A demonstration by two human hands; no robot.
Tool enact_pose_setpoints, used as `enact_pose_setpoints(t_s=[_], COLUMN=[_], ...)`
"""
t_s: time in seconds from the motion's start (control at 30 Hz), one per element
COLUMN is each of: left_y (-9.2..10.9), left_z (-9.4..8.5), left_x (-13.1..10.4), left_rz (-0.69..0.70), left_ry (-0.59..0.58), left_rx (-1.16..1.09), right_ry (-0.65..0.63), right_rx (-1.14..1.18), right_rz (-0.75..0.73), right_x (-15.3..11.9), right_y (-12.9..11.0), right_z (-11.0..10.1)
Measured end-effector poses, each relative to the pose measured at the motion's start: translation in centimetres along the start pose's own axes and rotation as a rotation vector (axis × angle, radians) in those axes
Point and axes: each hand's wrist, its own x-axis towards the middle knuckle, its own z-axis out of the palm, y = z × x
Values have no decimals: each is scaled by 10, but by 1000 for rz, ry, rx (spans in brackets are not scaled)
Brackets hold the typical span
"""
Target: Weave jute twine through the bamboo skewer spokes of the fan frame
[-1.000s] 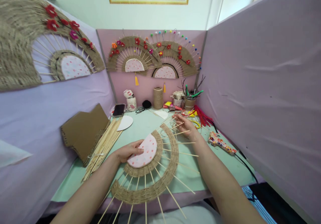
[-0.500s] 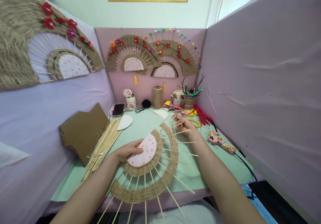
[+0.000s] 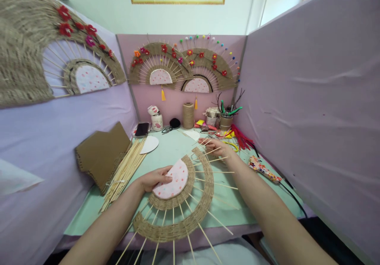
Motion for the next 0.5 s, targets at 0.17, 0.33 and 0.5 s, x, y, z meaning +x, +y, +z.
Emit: enact_pose_setpoints(t_s=[0.17,0.33,0.5], left_y=[1,-1,0], left_z=[2,1,1], left_x=[-1,-1,-2], left_rz=[-17,-14,-13], left_ry=[-29,-43,-41], left_rx=[-17,-21,-14], right_ry=[-137,-229,-219], right_rx=[-256,-672,-1059], right_rz=[142,162,-2], right_x=[7,21,24], right_y=[-37,-67,-85], right_z=[0,15,35])
